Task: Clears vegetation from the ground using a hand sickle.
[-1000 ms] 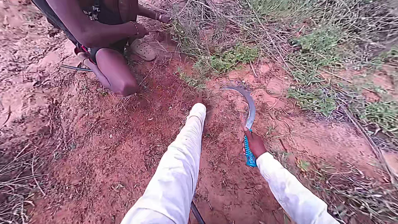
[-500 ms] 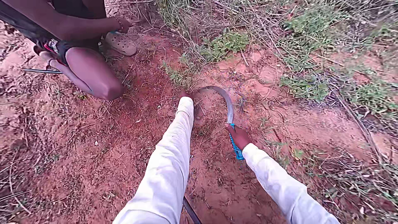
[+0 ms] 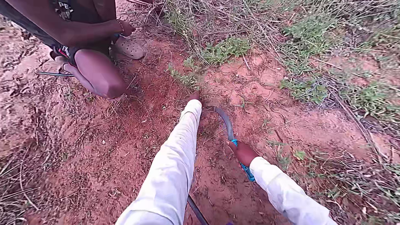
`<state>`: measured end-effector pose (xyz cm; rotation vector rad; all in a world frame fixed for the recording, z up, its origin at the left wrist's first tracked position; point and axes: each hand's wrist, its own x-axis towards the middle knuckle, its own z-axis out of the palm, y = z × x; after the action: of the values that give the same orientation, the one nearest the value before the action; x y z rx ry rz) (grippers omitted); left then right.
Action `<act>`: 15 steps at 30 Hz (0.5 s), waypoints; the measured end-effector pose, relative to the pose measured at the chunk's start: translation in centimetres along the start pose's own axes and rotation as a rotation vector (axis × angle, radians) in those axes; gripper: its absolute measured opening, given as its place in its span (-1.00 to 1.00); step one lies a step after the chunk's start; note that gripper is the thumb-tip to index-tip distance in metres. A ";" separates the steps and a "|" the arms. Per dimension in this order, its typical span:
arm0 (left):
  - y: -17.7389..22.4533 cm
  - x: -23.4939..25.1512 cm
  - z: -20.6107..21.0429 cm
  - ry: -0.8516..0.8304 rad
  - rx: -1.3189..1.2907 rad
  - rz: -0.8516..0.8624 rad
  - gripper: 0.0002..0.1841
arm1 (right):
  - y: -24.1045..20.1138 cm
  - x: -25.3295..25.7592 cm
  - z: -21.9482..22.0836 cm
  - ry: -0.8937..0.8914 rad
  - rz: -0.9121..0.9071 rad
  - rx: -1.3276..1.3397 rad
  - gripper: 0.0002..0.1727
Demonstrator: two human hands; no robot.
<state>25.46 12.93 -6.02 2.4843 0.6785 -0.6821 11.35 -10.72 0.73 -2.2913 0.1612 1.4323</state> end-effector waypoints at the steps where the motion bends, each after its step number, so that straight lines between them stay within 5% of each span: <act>1: -0.8 -0.4 -0.3 0.001 0.002 -0.006 -0.15 | 0.3 -1.0 -0.4 -0.009 -0.010 -0.042 -0.26; 9: -9.3 -4.8 -8.9 0.108 0.161 -0.180 -0.26 | -1.6 -6.9 -4.2 0.096 -0.154 -0.315 -0.25; 13: -14.2 -8.4 -14.6 0.094 0.251 -0.266 -0.42 | -2.6 -5.4 -4.5 0.250 -0.167 -0.310 -0.19; 15: -16.6 -11.3 -15.9 0.118 0.205 -0.277 -0.34 | -2.4 -2.9 -4.2 0.270 -0.192 -0.210 -0.21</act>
<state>12.85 30.63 7.55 2.6609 1.0597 -0.7411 14.23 -10.64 5.58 -2.5848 -0.1335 1.0851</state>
